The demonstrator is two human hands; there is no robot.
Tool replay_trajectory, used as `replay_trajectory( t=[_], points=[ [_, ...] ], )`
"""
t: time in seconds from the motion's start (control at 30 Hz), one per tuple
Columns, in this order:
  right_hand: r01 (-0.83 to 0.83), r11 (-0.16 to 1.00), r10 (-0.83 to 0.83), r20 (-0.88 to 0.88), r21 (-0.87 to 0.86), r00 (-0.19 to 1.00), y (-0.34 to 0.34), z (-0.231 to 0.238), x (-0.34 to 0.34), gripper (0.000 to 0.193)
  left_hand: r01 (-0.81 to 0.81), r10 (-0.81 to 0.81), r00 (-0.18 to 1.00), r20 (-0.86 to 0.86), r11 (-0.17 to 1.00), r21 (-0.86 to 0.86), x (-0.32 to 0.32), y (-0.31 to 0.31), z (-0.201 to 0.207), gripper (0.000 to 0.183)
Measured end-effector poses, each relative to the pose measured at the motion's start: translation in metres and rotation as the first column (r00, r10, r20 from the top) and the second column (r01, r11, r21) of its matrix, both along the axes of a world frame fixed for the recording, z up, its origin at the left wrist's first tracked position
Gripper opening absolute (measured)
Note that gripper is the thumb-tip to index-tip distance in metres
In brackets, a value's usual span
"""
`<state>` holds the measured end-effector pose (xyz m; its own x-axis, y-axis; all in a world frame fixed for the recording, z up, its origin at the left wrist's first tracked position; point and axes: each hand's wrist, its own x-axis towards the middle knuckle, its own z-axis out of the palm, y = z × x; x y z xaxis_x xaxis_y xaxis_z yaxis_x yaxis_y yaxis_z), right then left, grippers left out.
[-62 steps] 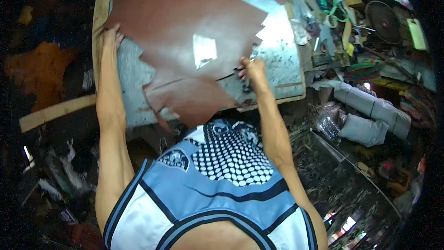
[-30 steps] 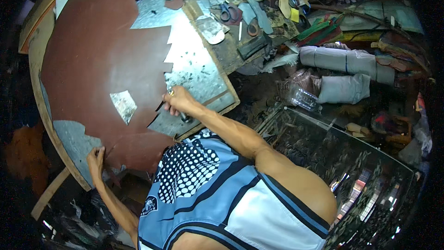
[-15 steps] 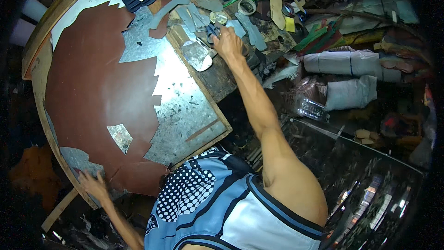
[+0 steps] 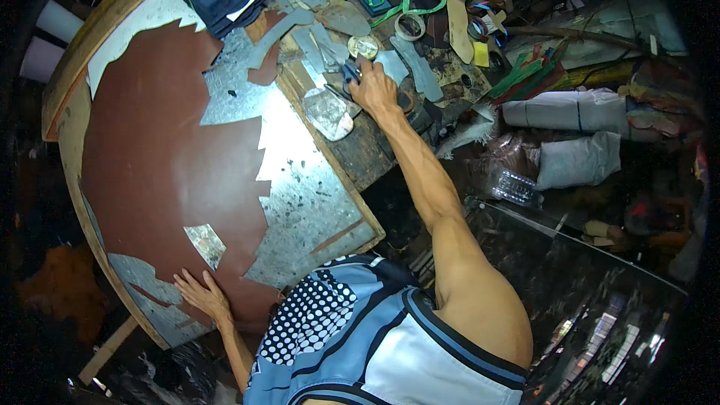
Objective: Manually cut leather components for footwear using a hand blade and metal templates.
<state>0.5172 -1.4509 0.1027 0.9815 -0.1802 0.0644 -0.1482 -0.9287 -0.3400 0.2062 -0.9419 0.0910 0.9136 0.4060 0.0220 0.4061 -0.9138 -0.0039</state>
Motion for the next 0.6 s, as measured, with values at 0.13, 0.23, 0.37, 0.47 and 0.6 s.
replay_trajectory(
  t=[0.13, 0.23, 0.37, 0.47, 0.6],
  points=[
    [0.012, 0.996, -0.015, 0.036, 0.093, 0.999, 0.006, 0.024, -0.024, 0.054, -0.004, 0.004, 1.000, -0.007, 1.000, -0.001, -0.003, 0.002, -0.005, 0.062],
    [-0.028, 0.999, 0.030, -0.043, 0.038, 0.999, 0.000, 0.020, -0.043, 0.052, -0.003, 0.003, 1.000, -0.005, 1.000, -0.013, -0.006, 0.002, -0.002, 0.063],
    [-0.063, 0.997, 0.065, -0.040, 0.038, 0.997, 0.000, 0.028, -0.037, 0.039, -0.023, 0.023, 0.999, -0.036, 1.000, -0.018, -0.007, 0.002, 0.000, 0.063],
    [-0.065, 0.995, 0.051, 0.168, 0.078, 0.985, -0.001, 0.033, 0.015, 0.027, -0.026, 0.024, 0.999, -0.047, 0.999, -0.028, -0.004, 0.000, 0.001, 0.064],
    [-0.134, 0.991, 0.135, 0.184, -0.016, 0.974, 0.004, 0.016, 0.138, 0.028, -0.020, 0.019, 0.998, -0.067, 0.999, -0.024, -0.002, 0.000, -0.002, 0.064]
  ],
)
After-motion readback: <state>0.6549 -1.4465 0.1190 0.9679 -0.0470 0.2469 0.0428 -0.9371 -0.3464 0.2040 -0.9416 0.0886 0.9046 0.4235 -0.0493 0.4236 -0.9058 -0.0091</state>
